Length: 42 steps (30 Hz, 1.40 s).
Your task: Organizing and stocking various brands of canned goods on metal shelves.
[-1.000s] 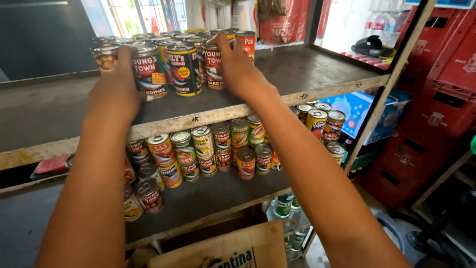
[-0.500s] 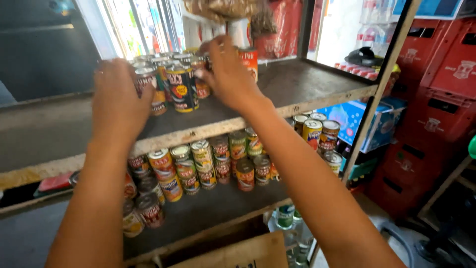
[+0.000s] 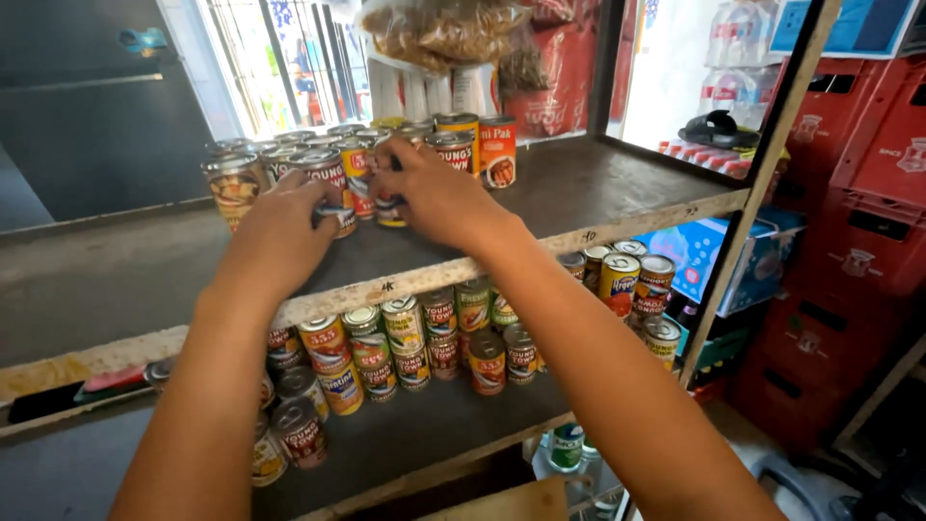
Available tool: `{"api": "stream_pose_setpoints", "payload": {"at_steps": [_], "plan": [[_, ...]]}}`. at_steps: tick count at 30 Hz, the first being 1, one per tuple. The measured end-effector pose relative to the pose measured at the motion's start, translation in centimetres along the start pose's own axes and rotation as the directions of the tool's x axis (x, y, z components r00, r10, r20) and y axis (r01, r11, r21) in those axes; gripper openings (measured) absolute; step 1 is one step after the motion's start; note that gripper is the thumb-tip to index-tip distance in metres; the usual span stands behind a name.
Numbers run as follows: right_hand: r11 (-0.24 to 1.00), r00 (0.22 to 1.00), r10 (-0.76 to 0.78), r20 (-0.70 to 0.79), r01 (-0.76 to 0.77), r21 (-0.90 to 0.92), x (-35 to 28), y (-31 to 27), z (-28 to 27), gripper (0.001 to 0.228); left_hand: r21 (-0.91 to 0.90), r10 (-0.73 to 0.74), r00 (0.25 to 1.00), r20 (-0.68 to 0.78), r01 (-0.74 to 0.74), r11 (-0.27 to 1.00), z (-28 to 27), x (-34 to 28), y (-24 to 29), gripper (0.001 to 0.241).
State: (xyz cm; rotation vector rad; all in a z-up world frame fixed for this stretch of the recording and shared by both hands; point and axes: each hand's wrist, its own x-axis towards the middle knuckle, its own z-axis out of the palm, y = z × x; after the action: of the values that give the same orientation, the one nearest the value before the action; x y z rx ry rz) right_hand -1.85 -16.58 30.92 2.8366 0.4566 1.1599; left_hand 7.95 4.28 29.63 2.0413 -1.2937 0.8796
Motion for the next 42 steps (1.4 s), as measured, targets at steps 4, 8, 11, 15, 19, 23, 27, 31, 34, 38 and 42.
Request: {"api": "stream_pose_setpoints", "payload": {"at_steps": [4, 8, 11, 15, 19, 23, 27, 31, 34, 38, 42], "plan": [[0.995, 0.994, 0.101, 0.038, -0.101, 0.003, -0.2, -0.5, -0.1, 0.040, 0.028, -0.031, 0.995, 0.098, 0.029, 0.999, 0.4, -0.6, -0.9, 0.029], [0.997, 0.997, 0.074, -0.006, -0.074, -0.008, -0.1, -0.1, 0.6, 0.046, 0.097, -0.083, 0.965, 0.247, 0.060, 0.993, -0.1, -0.6, -1.1, 0.035], [0.990, 0.992, 0.126, 0.003, -0.126, -0.070, 0.1, -0.4, 0.6, 0.045, 0.128, -0.048, 0.956, 0.289, 0.011, 0.992, 0.0, -0.7, -2.0, 0.048], [0.989, 0.989, 0.142, 0.032, -0.141, -0.041, 0.2, -0.9, 0.3, 0.046, 0.139, 0.032, 0.965, 0.262, -0.071, 0.988, -0.6, -1.2, -1.7, 0.047], [0.992, 0.995, 0.098, -0.012, -0.099, -0.081, -1.4, -0.7, -0.7, 0.046, 0.132, 0.015, 0.987, 0.163, -0.037, 0.991, -1.7, -1.6, 0.9, 0.042], [0.975, 0.895, 0.216, -0.391, -0.176, 0.135, -3.7, -0.8, -2.2, 0.031, 0.291, 0.313, 0.893, -0.323, -0.221, 0.931, -3.1, -3.7, 2.2, 0.022], [0.974, 0.836, 0.117, -0.535, 0.007, 0.225, -8.8, -4.8, -3.7, 0.032, 0.193, 0.303, 0.761, -0.574, -0.235, 0.953, -2.9, -11.7, 2.5, 0.020], [0.993, 0.944, -0.065, -0.322, 0.093, 0.074, -13.6, -7.7, -1.3, 0.033, 0.101, 0.166, 0.765, -0.622, -0.131, 0.986, -0.7, -21.1, -1.1, 0.019], [0.961, 0.942, -0.251, -0.222, 0.270, 0.055, -14.7, -10.4, 2.6, 0.034, 0.122, 0.048, 0.829, -0.558, 0.024, 0.992, 1.5, -25.9, -4.1, 0.022], [0.912, 0.912, -0.357, -0.200, 0.387, 0.134, -13.4, -14.7, 8.5, 0.051, 0.101, -0.353, 0.897, -0.266, 0.390, 0.915, 2.4, -28.4, -4.7, 0.030], [0.925, 0.979, -0.197, -0.061, 0.206, 0.320, -12.7, -17.0, 15.5, 0.056, 0.240, -0.427, 0.890, -0.159, 0.454, 0.858, 4.1, -31.1, -5.4, 0.044]]}}
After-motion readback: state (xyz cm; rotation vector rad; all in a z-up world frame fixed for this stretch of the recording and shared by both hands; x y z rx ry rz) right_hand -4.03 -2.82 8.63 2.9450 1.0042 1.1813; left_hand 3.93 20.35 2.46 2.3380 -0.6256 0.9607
